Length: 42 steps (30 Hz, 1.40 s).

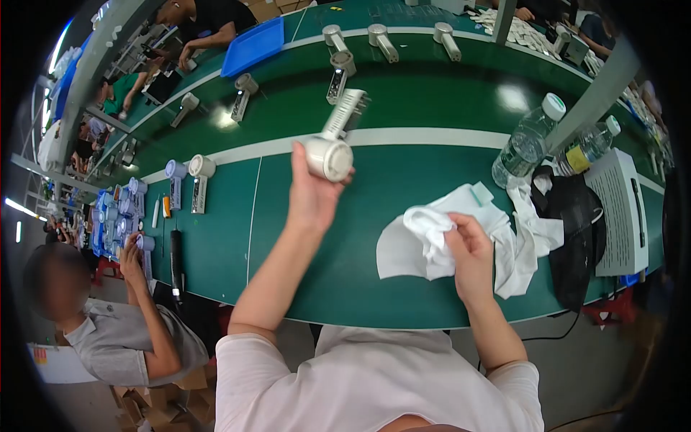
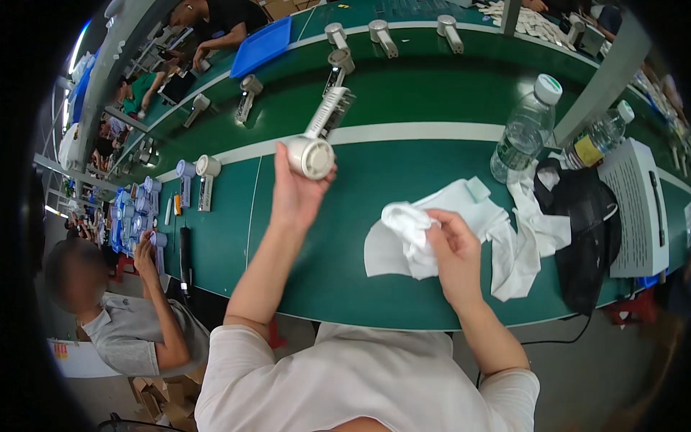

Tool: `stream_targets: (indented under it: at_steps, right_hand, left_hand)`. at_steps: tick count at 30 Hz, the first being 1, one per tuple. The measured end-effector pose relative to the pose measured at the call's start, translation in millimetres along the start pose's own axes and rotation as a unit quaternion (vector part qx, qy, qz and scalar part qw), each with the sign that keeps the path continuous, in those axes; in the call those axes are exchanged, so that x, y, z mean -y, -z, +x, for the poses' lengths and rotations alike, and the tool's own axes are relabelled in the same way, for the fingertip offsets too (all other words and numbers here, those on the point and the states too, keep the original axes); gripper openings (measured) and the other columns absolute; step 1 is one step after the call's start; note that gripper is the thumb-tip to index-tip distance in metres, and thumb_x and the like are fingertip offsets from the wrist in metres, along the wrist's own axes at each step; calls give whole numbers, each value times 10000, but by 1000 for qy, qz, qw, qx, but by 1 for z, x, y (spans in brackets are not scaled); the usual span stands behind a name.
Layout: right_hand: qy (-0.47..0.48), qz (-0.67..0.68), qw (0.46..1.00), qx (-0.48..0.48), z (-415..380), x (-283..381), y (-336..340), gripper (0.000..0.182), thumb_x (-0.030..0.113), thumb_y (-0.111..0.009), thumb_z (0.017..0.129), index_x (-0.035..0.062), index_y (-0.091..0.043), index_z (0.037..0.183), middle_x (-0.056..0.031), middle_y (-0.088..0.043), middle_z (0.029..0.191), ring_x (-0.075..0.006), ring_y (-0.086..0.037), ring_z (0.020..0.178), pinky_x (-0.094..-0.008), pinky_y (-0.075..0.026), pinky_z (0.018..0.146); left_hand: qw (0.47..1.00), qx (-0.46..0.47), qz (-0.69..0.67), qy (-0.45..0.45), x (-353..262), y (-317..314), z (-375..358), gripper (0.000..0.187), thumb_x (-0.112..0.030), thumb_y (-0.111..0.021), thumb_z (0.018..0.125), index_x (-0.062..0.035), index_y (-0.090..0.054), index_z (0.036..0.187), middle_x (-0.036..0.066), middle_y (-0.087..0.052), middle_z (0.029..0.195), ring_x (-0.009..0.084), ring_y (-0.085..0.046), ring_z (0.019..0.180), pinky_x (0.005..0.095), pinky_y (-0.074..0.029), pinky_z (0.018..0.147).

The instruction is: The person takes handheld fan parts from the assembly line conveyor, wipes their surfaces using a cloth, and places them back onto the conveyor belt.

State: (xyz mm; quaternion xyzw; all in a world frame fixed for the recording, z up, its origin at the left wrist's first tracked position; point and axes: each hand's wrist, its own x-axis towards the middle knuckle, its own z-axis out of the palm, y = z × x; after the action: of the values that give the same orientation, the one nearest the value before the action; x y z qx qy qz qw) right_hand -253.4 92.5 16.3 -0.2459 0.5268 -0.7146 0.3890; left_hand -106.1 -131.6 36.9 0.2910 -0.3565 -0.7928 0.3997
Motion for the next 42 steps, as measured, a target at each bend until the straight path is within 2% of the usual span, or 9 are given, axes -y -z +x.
stream_targets:
  at_steps: [6, 9, 11, 12, 14, 18, 25, 36, 42]
  right_hand:
    - [-96, 4, 993, 70, -2, -6, -2, 213, 34, -546, 968, 10, -606, 1171, -2, -627, 912, -44, -552, 778, -184, -437, 690]
    - [-116, 48, 989, 81, 1, -2, -4, 220, 45, -537, 974, -7, -595, 1180, -36, -650, 973, -81, -589, 882, -223, -465, 784]
    - [-134, 72, 986, 64, 5, -6, 1, 221, 52, -535, 976, -9, -594, 1180, -37, -654, 984, -91, -599, 895, -229, -471, 797]
    - [-150, 99, 983, 48, 7, -8, 3, 221, 58, -532, 978, -10, -593, 1180, -39, -658, 995, -102, -608, 908, -235, -476, 810]
    - [-163, 112, 979, 42, 10, -7, 4, 223, 73, -531, 983, -6, -593, 1182, -37, -657, 1009, -105, -608, 919, -238, -477, 816]
    - [-159, 97, 982, 41, 12, -18, 11, 269, 174, -519, 1006, -2, -578, 1202, -51, -644, 1088, -115, -600, 983, -260, -479, 855]
    - [-141, 148, 979, 29, 24, -11, 7, 477, 322, -449, 1027, -9, -437, 1370, -79, -571, 1272, -176, -562, 1162, -325, -444, 1004]
    - [13, -2, 999, 32, 30, 5, -22, 334, 179, -629, 951, 5, -546, 1224, -26, -610, 1110, -87, -536, 1046, -257, -407, 943]
    - [51, -137, 986, 82, 9, 9, -25, 400, 166, -666, 910, 2, -550, 1256, -21, -611, 1122, -102, -551, 1046, -273, -420, 953]
  left_hand:
    - [773, -131, 501, -367, -40, 80, 171, 570, -355, -664, 911, 9, -435, 1285, 194, -538, 1185, 307, -565, 1041, 396, -464, 903]
    - [688, -150, 629, -329, -43, 101, 227, 624, -303, -695, 871, 17, -413, 1327, 266, -504, 1258, 429, -508, 1160, 466, -422, 973]
    - [590, -272, 696, -305, -27, 96, 246, 558, -270, -686, 869, 22, -462, 1289, 261, -498, 1264, 446, -471, 1192, 482, -406, 995]
    - [414, -299, 737, -443, -25, 83, 244, 507, -257, -687, 860, 34, -512, 1236, 255, -501, 1243, 445, -462, 1185, 490, -394, 997]
    - [379, -187, 731, -535, -24, 48, 224, 480, -306, -691, 856, 46, -573, 1161, 244, -515, 1216, 400, -496, 1136, 488, -398, 977]
    - [524, -131, 776, -327, 23, 19, 224, 484, -394, -673, 845, 23, -625, 1085, 189, -612, 1059, 381, -566, 1027, 469, -483, 857]
    - [667, 1, 700, -254, 29, -8, 171, 319, -288, -606, 880, -3, -502, 980, 250, -666, 855, 454, -646, 797, 544, -510, 718]
    - [687, 219, 597, -351, 66, -39, -64, 481, -150, -681, 865, -7, -437, 1254, 234, -647, 1007, 403, -668, 799, 452, -533, 643]
    - [785, 262, 522, -206, 41, -19, -99, 528, -194, -664, 893, -5, -405, 1313, 156, -613, 976, 256, -629, 744, 363, -513, 653]
